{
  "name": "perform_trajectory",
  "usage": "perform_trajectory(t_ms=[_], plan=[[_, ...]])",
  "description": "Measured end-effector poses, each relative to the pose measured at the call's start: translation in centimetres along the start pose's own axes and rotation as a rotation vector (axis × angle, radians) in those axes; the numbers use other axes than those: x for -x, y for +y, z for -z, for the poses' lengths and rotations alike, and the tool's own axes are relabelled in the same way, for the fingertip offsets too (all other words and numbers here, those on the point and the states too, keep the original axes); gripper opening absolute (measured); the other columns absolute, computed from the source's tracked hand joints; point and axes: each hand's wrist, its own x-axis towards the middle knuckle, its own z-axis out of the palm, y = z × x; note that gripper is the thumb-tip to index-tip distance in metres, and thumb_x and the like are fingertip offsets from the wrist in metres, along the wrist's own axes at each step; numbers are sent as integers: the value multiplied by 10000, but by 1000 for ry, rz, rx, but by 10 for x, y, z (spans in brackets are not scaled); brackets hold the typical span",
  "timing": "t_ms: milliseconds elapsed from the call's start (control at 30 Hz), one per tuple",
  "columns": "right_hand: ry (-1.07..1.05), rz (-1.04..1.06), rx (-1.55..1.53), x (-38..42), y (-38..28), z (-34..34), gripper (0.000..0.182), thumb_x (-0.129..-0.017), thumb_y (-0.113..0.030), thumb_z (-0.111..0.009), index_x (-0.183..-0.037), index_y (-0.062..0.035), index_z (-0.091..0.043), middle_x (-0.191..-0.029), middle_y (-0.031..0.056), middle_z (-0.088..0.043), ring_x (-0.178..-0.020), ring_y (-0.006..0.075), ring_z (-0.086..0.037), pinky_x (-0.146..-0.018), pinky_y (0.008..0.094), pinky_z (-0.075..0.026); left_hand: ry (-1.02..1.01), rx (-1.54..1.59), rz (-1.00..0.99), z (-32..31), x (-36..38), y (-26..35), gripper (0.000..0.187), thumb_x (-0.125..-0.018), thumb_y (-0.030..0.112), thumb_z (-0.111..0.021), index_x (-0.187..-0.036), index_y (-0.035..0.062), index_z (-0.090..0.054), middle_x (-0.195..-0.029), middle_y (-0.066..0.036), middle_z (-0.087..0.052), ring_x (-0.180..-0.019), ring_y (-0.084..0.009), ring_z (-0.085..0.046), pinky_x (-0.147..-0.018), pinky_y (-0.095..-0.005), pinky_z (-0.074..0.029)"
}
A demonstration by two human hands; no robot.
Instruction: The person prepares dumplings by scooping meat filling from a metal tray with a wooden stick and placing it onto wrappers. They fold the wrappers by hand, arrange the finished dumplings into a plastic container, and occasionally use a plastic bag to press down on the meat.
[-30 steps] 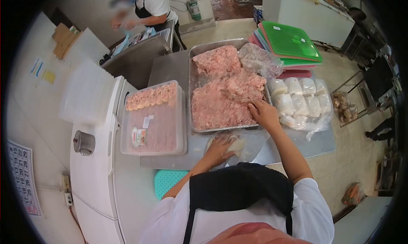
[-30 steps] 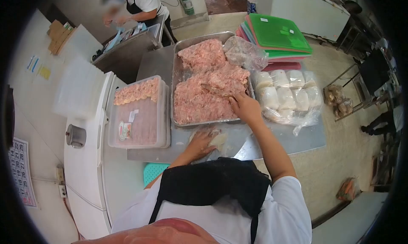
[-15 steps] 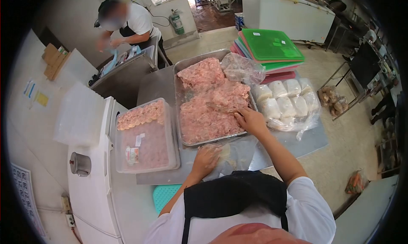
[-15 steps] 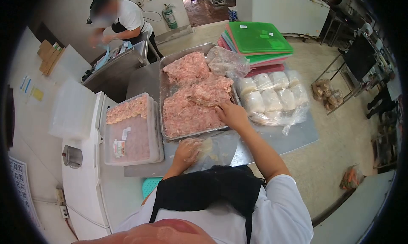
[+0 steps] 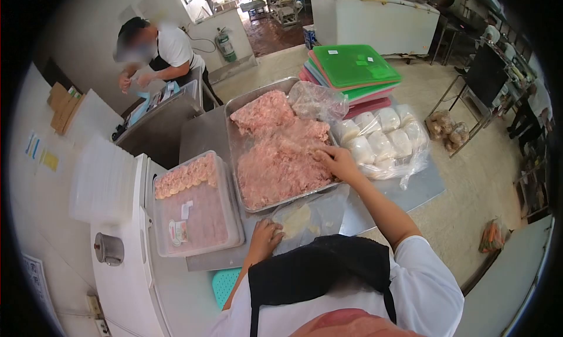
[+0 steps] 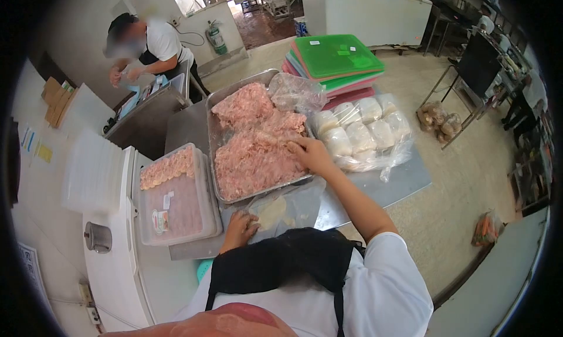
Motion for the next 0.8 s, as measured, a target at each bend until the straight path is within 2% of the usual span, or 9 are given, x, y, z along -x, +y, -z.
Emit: perform_trajectory(t_ms=[100, 167, 233, 367, 467, 567, 667, 800], plan=[[59, -325, -352, -29, 22, 18, 285, -940, -319, -594, -984, -50, -682, -626, 20, -579, -575, 103, -553, -512, 244, -415, -30, 43, 12, -7, 0, -16, 257, -776, 114, -687, -1026, 62, -651, -988, -115, -576, -934, -348, -517, -837, -401, -437], [111, -413, -425, -56, 25, 48, 269, -953, -308, -580, -992, -62, -680, -626, -33, -527, -521, 58, -470, -457, 209, -348, -19, 105, 10, -2, -1, -12, 254, -779, 111, -683, -1027, 64, -655, -1004, -117, -575, -951, -347, -513, -838, -401, -438], [208, -402, -582, -82, 20, 77, 258, -956, -294, -569, -996, -65, -681, -634, -4, -550, -466, 62, -443, -427, 215, -348, -26, 74, 0, 13, -1, 2, 253, -775, 96, -685, -1025, 68, -663, -994, -119, -580, -953, -342, -518, -835, -399, -442], [310, -362, -760, -128, -23, 136, 173, -980, -202, -510, -1061, -73, -590, -652, -10, -502, -492, 77, -440, -417, 207, -340, -11, 42, -18, 11, 5, -2, 271, -753, 76, -706, -1021, 67, -674, -989, -123, -584, -966, -332, -522, -839, -391, -444], [340, -313, -868, -156, -26, 163, 158, -979, -175, -511, -1086, -69, -558, -678, 0, -504, -515, 78, -438, -421, 201, -332, -41, 118, 58, 10, 3, 0, 266, -735, 64, -722, -998, 62, -684, -963, -118, -592, -937, -332, -533, -829, -400, -446], [338, -284, -925, -163, -35, 172, 278, -979, -171, -507, -1222, -38, -517, -733, 4, -500, -571, 61, -423, -446, 182, -317, 4, 81, 2, 8, 2, 1, 213, -743, 69, -717, -955, 60, -693, -926, -114, -602, -898, -332, -546, -804, -407, -451], [319, -306, -931, -156, -45, 168, 291, -981, -159, -503, -1244, -34, -494, -733, 6, -504, -567, 63, -427, -448, 179, -317, 112, 82, -34, 11, 0, 11, 146, -767, 77, -697, -911, 55, -692, -885, -113, -608, -859, -332, -556, -773, -406, -457], [250, -267, -995, -149, -39, 163, 205, -973, -150, -521, -1156, -59, -536, -718, 20, -528, -538, 76, -449, -427, 196, -328, 157, 9, -71, 13, -4, 17, 132, -795, 102, -675, -907, 31, -669, -890, -123, -614, -862, -331, -564, -761, -404, -459]])
